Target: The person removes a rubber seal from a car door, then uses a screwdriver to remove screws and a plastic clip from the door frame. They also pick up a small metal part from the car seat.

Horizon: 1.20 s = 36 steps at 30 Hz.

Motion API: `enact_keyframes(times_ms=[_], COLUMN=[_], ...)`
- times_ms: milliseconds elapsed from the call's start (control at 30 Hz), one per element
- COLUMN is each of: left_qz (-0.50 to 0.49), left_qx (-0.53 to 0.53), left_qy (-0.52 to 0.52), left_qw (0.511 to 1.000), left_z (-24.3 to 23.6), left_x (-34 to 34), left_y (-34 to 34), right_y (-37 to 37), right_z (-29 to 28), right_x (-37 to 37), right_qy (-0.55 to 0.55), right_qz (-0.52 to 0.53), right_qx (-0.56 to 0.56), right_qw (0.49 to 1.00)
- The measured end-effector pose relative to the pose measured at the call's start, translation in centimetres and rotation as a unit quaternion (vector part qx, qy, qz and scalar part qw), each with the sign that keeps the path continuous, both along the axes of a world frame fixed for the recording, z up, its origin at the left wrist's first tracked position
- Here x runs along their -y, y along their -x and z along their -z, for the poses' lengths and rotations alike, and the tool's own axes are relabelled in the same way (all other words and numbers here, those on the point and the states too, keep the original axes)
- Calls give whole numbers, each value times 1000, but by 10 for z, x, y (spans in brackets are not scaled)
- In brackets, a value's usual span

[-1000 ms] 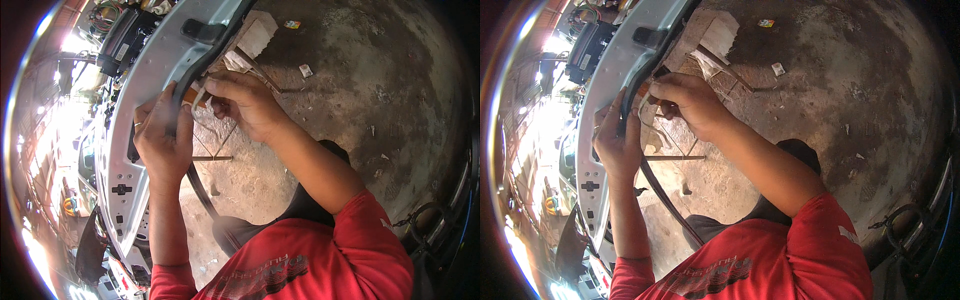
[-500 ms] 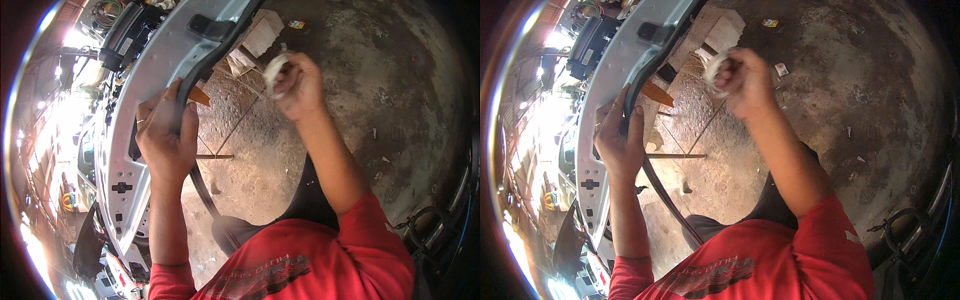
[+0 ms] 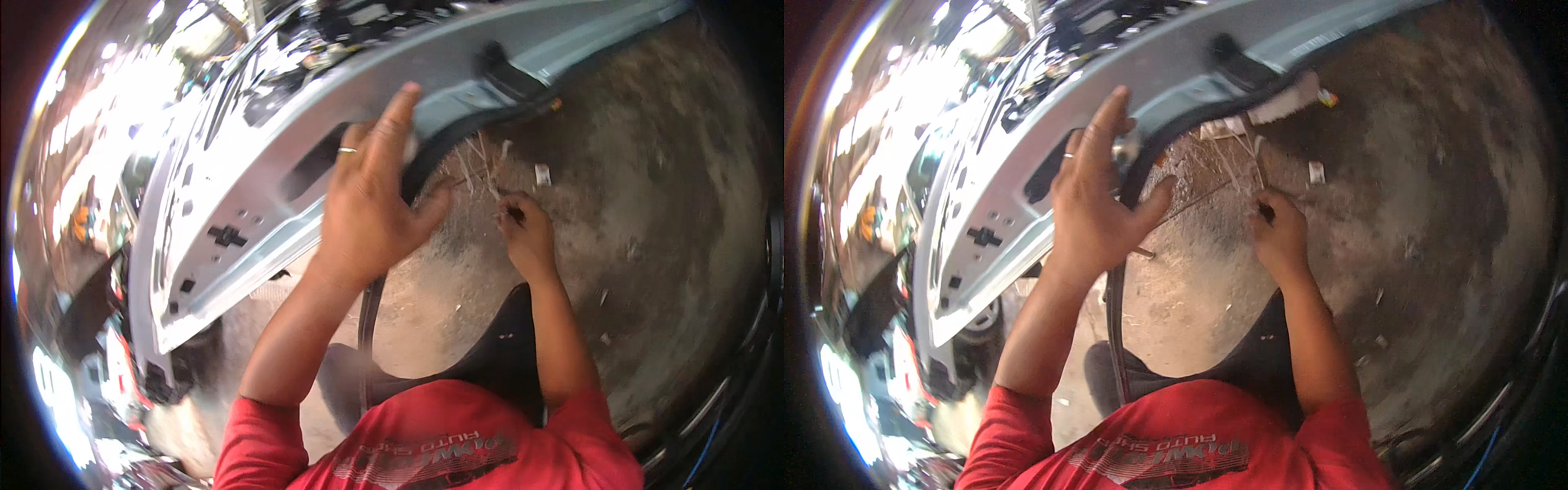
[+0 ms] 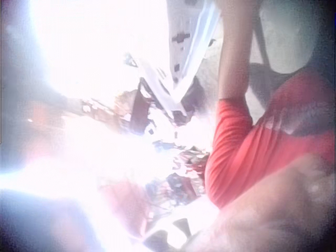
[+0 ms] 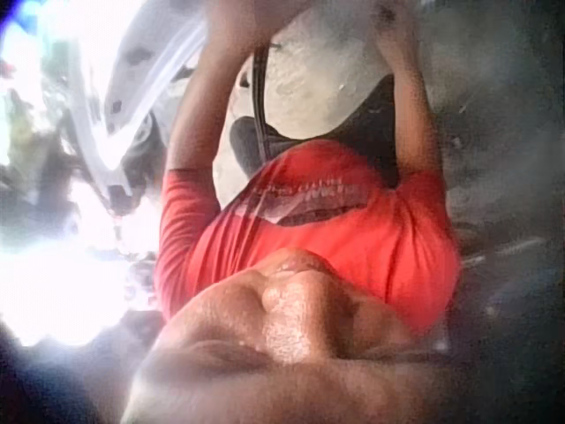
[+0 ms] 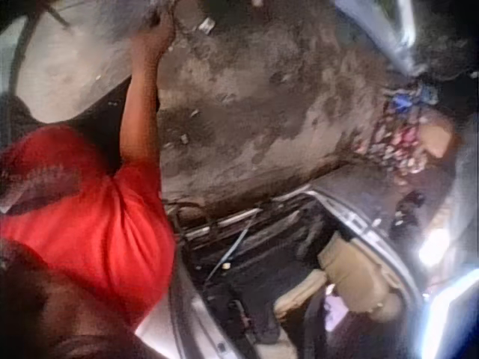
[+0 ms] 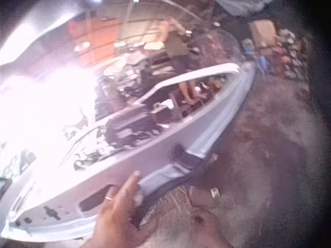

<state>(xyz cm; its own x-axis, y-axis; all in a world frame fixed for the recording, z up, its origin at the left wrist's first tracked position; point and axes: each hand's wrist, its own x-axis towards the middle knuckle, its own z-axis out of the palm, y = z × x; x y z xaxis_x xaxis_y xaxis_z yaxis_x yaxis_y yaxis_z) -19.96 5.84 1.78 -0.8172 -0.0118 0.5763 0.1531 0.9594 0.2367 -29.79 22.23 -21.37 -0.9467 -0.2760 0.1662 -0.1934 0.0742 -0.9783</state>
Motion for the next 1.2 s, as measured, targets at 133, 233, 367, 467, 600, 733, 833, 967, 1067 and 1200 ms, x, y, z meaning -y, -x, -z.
enact_keyframes(times_ms=[133, 233, 367, 467, 600, 733, 833, 967, 1067, 1200], left_qz=[37, -95, -147, -123, -147, -99, -85, -80, -64, -56], left_qx=[-116, -47, 153, 125, 133, 126, 142, 167, 153, 140], left_qy=[62, -36, -367, -269, -262, -288, -289, -260, -286, -327], left_qw=[991, 994, 906, 947, 944, 944, 943, 948, 944, 933], left_z=[41, 77, 97, 96, 67, 60, 52, 37, 41, 56], left_x=[5, -7, 0, 5, 11, 29, 40, 51, 52, 44], left_y=[-72, -129, -163, -177, -187, -187, -188, -189, -192, -195], right_y=[-1, 5, 2, -3, -23, -31, -27, -13, -9, -6], right_z=[-51, -71, -95, -117, -150, -196, -210, -210, -213, -207], right_x=[-32, -59, -67, -58, -27, -5, 15, 33, 37, 36], right_qy=[-129, -207, -255, -228, -161, -202, -216, -184, -183, -185], right_qz=[-6, -17, -7, -14, 12, -14, -97, -166, -183, -171], right_qx=[-122, -142, -58, -194, -453, -607, -620, -614, -625, -642], right_qw=[984, 968, 965, 954, 877, 769, 748, 749, 737, 724])
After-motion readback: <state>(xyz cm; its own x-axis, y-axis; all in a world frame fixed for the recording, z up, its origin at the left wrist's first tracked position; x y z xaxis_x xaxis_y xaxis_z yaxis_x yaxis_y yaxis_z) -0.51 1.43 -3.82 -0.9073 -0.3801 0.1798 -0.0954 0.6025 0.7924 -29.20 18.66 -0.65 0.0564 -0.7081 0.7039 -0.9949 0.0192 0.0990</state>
